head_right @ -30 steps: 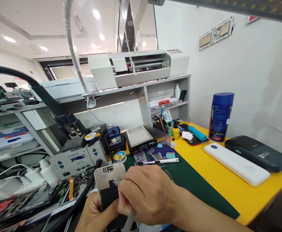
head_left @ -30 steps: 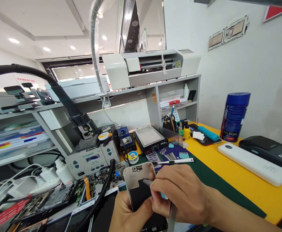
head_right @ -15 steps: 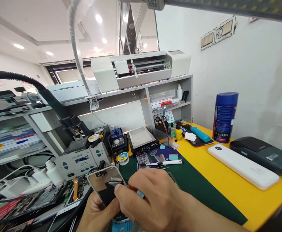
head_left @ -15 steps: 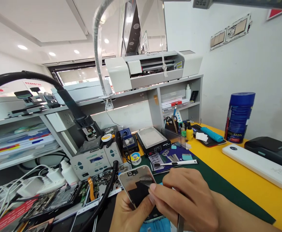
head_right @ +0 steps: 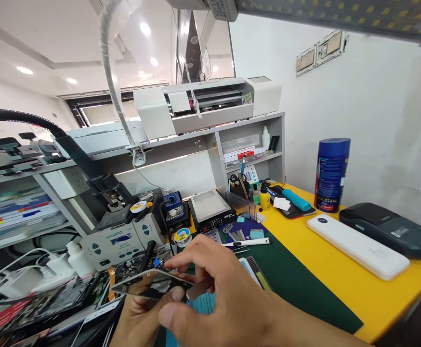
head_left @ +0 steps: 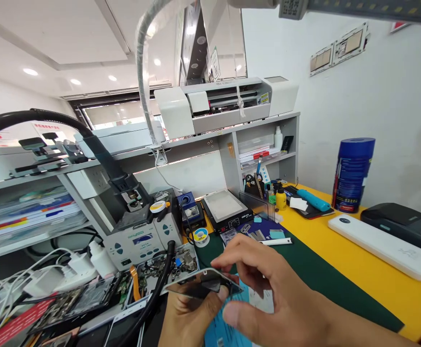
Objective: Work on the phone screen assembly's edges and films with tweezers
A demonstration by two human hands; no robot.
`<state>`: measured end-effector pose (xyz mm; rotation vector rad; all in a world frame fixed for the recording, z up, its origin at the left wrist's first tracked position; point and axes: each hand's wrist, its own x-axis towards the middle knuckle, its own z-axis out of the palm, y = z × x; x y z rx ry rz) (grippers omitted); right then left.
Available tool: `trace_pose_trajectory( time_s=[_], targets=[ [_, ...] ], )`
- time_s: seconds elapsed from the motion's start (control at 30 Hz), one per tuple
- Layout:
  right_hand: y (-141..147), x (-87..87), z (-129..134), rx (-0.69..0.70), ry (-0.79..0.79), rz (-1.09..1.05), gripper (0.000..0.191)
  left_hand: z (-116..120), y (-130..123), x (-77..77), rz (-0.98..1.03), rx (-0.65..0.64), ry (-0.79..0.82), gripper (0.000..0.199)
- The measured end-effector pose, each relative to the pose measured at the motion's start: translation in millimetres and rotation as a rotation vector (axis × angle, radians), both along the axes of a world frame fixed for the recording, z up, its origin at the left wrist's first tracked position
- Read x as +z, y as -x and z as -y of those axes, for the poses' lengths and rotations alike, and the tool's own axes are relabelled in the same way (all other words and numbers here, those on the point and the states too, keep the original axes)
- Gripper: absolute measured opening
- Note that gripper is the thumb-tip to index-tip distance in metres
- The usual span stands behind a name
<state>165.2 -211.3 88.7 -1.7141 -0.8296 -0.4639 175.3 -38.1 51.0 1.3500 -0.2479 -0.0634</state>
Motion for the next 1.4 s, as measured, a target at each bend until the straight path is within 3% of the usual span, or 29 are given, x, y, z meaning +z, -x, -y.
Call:
trace_pose_trajectory(
  time_s=[0.13,0.53,0.67,0.77,0.97,1.07,1.23,1.4],
  targets=[
    [-1,-0.8,-1,-0.005,0.002,-0.138,0.019,-1,-2,0.1,0.101,-0.010,-0.065,0.020],
    [-3,-2.6,-3,-0.042,0.080,-0.115,0.015,-4,-4,-9.4,0.105,0.063,-0.119,0.031],
    [-2,-1.1,-3,-0.045,0.107,-0.162,0.002,-3,-5,-7.8,0.112,0.034,-0.140,0.028],
    [-4,-1.1,-3,-0.069,0.122,-0.220,0.011,-1,-5,-6.2,0.143,0.032,-0.174,0.027],
    [-11,-1.3,1,-0.047,-0.079,-0.440,0.021,1,1,-7.7,-0.147,0.006,-0.190,0.034],
    [-13,-3.9,3,-0.190,-0.065,-0.272,0.020,2,3,-4.9,-0.261,0.019,-0.105,0.037],
    [-19,-13.1,1,-0.274,0.199,0.053,0.025,3,5,2.3,-0.252,-0.009,-0.057,0.036],
    [-23,-15.8,1,-0.227,0.217,0.018,0.014,1,5,3.2,-0.307,-0.009,-0.012,0.030]
  ],
)
